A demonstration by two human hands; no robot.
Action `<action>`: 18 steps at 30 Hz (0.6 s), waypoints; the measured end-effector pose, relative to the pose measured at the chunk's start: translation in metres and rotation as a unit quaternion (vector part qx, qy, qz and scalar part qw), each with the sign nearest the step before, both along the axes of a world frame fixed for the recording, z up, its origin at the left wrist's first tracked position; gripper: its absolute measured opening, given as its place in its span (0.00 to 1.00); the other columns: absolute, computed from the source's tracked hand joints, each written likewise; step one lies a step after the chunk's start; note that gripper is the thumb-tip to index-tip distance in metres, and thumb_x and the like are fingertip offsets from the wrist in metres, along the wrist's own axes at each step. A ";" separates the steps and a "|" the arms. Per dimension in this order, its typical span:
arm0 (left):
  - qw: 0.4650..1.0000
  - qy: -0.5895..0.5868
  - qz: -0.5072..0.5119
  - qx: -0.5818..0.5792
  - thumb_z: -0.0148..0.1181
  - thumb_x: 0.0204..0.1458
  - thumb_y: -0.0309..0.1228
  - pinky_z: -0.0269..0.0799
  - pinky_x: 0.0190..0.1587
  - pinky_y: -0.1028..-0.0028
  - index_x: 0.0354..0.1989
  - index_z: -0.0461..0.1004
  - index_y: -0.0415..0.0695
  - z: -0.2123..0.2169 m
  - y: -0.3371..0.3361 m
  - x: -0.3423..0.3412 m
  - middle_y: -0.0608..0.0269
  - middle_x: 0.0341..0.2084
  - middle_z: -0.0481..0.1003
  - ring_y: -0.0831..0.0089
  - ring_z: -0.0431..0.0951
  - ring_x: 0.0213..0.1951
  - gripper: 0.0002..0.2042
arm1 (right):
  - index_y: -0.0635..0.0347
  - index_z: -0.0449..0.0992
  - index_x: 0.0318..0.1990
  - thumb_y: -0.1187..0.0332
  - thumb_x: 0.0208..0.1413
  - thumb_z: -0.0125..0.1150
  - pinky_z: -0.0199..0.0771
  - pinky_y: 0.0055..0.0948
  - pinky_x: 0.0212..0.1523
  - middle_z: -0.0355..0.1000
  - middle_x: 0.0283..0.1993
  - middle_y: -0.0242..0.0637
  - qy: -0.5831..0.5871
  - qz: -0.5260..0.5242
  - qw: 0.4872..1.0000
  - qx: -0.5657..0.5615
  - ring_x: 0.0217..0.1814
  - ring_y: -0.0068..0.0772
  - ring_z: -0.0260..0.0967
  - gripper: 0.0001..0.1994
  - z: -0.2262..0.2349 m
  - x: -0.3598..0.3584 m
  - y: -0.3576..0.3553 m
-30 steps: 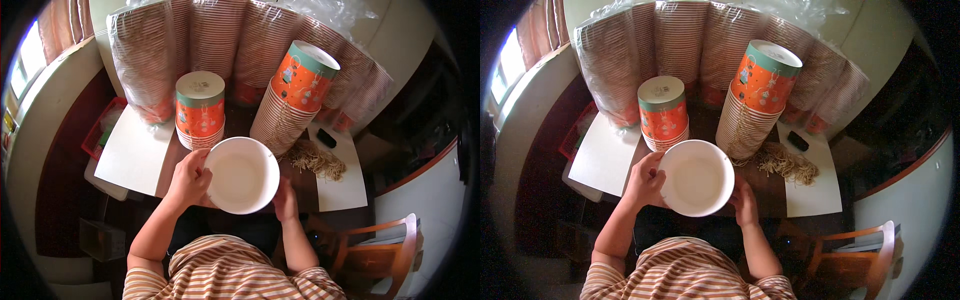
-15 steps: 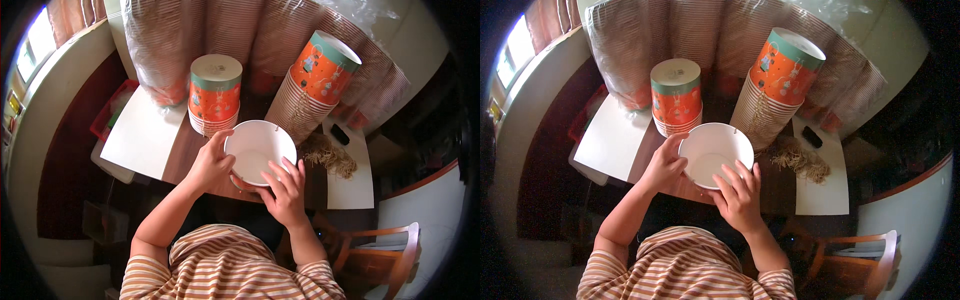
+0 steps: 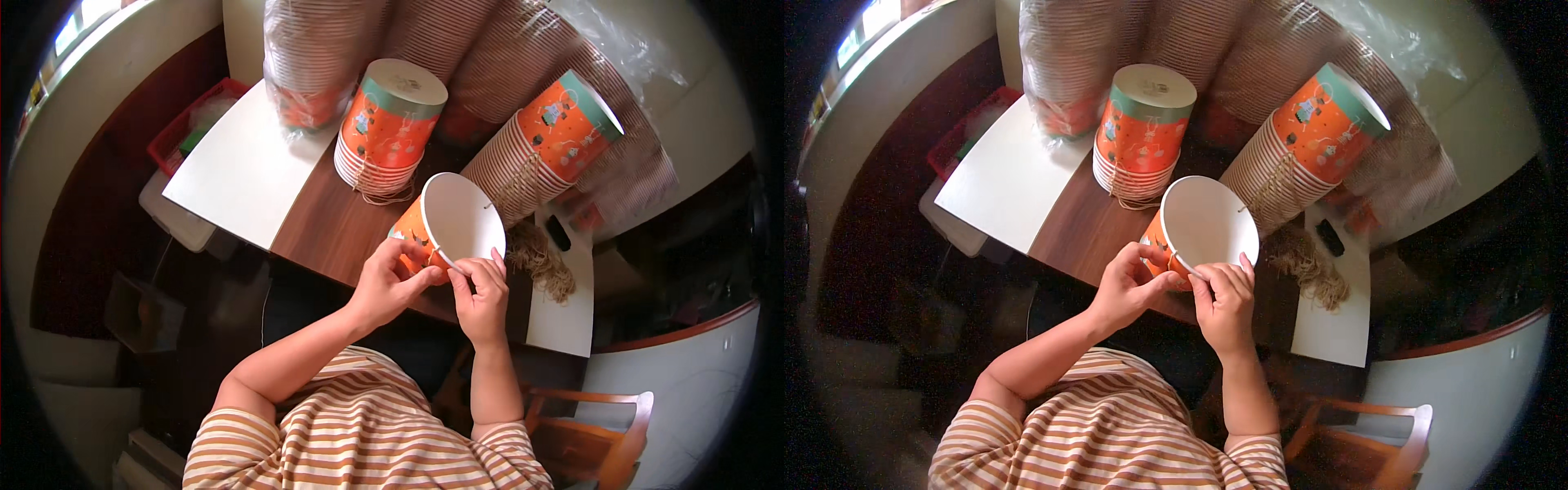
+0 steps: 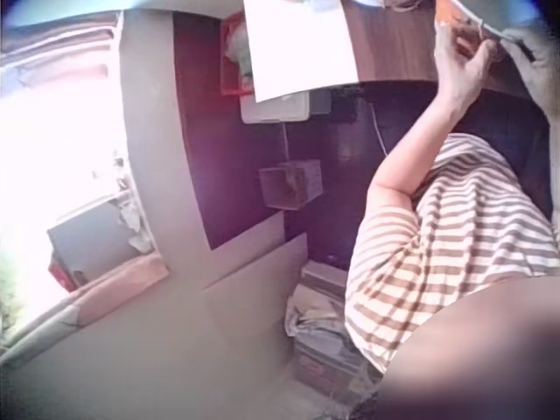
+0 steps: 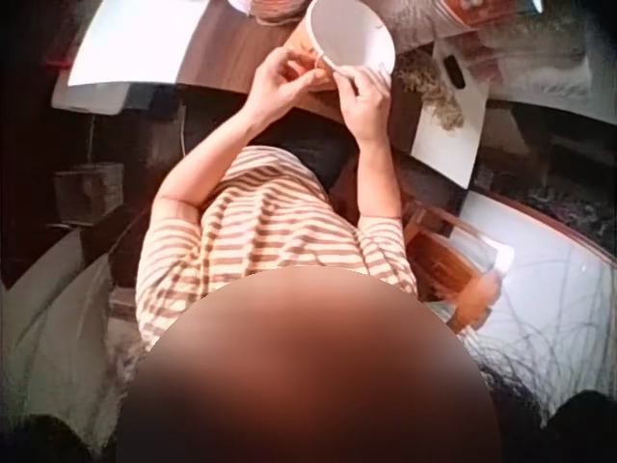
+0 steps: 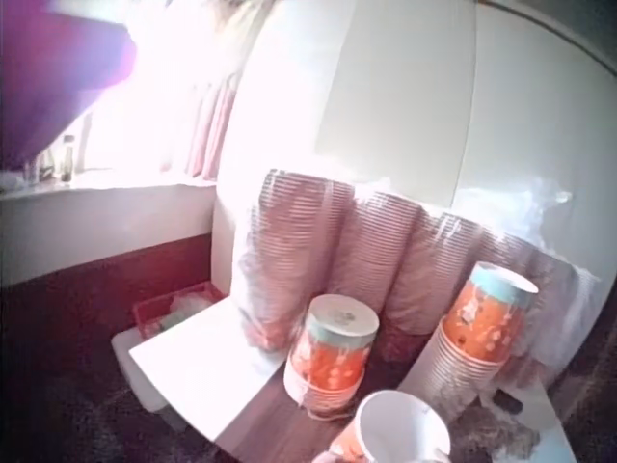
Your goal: Tying decorative strings onto paper bowls.
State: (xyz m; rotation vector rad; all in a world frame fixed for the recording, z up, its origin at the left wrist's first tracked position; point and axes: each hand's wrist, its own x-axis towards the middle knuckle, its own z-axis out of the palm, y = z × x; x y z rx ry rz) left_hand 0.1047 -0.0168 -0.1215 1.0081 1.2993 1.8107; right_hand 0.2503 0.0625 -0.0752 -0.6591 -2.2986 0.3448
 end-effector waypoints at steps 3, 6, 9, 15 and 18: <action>0.999 -0.035 -0.016 0.015 0.60 0.56 0.28 0.69 0.26 0.83 0.37 0.70 0.39 0.004 0.000 0.004 0.66 0.29 0.74 0.84 0.72 0.23 0.07 | 0.58 0.76 0.34 0.72 0.53 0.61 0.55 0.48 0.64 0.74 0.32 0.34 -0.003 -0.008 1.000 -0.002 0.39 0.39 0.72 0.03 -0.004 0.000 -0.004; 0.971 -0.222 -0.090 -0.022 0.58 0.58 0.30 0.70 0.27 0.83 0.36 0.70 0.41 -0.004 0.000 0.001 0.67 0.27 0.73 0.83 0.72 0.22 0.06 | 0.58 0.76 0.35 0.73 0.53 0.61 0.54 0.48 0.64 0.74 0.33 0.34 -0.008 -0.014 1.000 -0.003 0.39 0.38 0.72 0.03 -0.004 0.001 -0.005; 0.916 -0.357 -0.185 -0.016 0.58 0.59 0.32 0.68 0.25 0.83 0.36 0.69 0.43 -0.009 -0.006 -0.006 0.70 0.25 0.73 0.84 0.71 0.22 0.06 | 0.57 0.77 0.35 0.73 0.52 0.62 0.53 0.49 0.65 0.75 0.33 0.34 -0.007 -0.001 1.000 -0.004 0.40 0.37 0.72 0.03 -0.004 0.002 -0.005; 0.952 -0.283 -0.114 -0.033 0.61 0.57 0.33 0.62 0.22 0.84 0.34 0.70 0.45 -0.027 -0.001 -0.001 0.73 0.22 0.72 0.86 0.68 0.21 0.07 | 0.57 0.77 0.33 0.74 0.50 0.63 0.48 0.49 0.68 0.75 0.34 0.34 -0.021 0.019 0.999 -0.017 0.43 0.37 0.72 0.03 -0.008 0.003 -0.002; 0.955 -0.276 -0.103 -0.038 0.60 0.57 0.32 0.61 0.23 0.85 0.34 0.71 0.45 -0.027 0.000 0.002 0.73 0.23 0.72 0.87 0.67 0.22 0.06 | 0.56 0.77 0.34 0.73 0.50 0.63 0.46 0.51 0.68 0.75 0.34 0.34 -0.022 0.030 0.999 -0.015 0.44 0.37 0.72 0.03 -0.009 0.007 0.001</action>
